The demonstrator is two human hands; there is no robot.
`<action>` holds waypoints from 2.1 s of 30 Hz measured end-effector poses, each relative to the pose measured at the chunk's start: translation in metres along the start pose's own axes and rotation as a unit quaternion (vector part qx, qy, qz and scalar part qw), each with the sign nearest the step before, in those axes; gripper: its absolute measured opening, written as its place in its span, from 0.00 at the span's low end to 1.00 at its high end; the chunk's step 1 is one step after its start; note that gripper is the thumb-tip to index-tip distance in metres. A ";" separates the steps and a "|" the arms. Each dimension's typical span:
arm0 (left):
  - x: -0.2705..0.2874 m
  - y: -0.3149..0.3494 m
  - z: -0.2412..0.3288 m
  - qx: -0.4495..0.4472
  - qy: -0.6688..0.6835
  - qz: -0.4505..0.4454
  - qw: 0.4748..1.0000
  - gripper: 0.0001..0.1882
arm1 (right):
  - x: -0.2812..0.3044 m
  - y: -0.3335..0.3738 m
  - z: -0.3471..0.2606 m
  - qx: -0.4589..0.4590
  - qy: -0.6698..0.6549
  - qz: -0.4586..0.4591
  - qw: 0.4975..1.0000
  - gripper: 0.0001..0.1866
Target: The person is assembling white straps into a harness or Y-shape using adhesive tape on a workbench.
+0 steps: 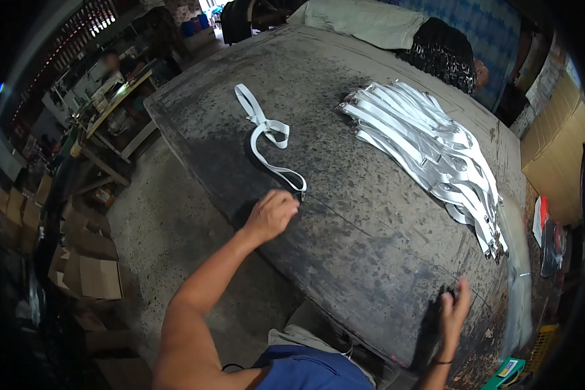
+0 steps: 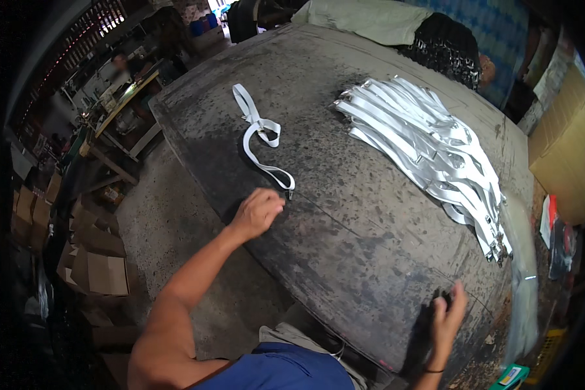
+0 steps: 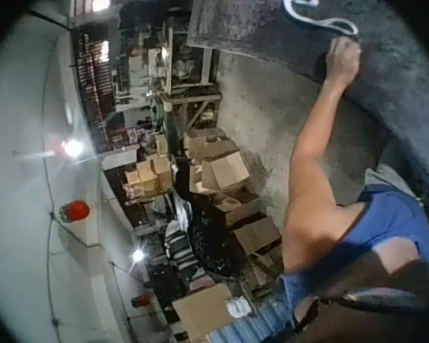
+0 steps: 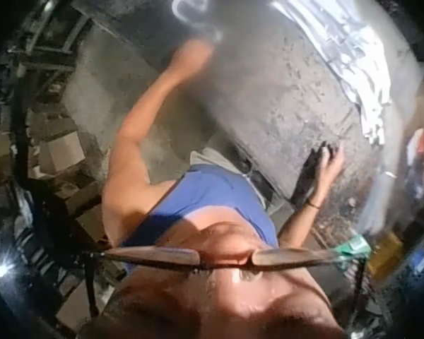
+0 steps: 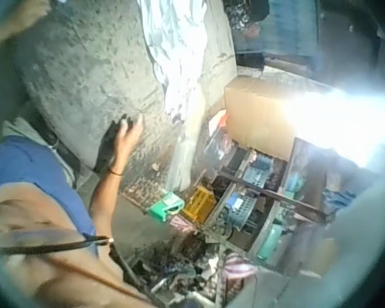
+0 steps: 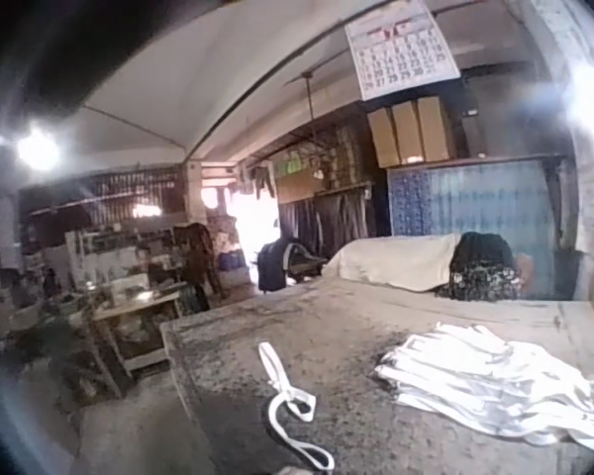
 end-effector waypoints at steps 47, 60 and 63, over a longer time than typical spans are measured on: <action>-0.054 0.012 0.129 0.156 0.037 -0.093 0.983 0.21 | -0.122 0.165 -0.099 -0.118 -0.327 -0.267 0.899 0.23; -0.066 0.010 0.045 0.276 -0.136 -0.329 0.893 0.34 | -0.133 0.206 -0.169 0.321 0.068 -0.261 0.908 0.22; -0.064 0.027 0.028 0.300 -0.067 -0.268 0.913 0.27 | -0.137 0.206 -0.162 0.319 0.079 -0.263 0.907 0.22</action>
Point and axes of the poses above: each hand's wrist, its own y-axis away from the middle knuckle, its own x-axis out of the back of the hand, z = x × y, the point moved 9 cm from there along -y, towards the middle knuckle, and after that the axes turned 3 degrees about -x, right-handed, at the moved point
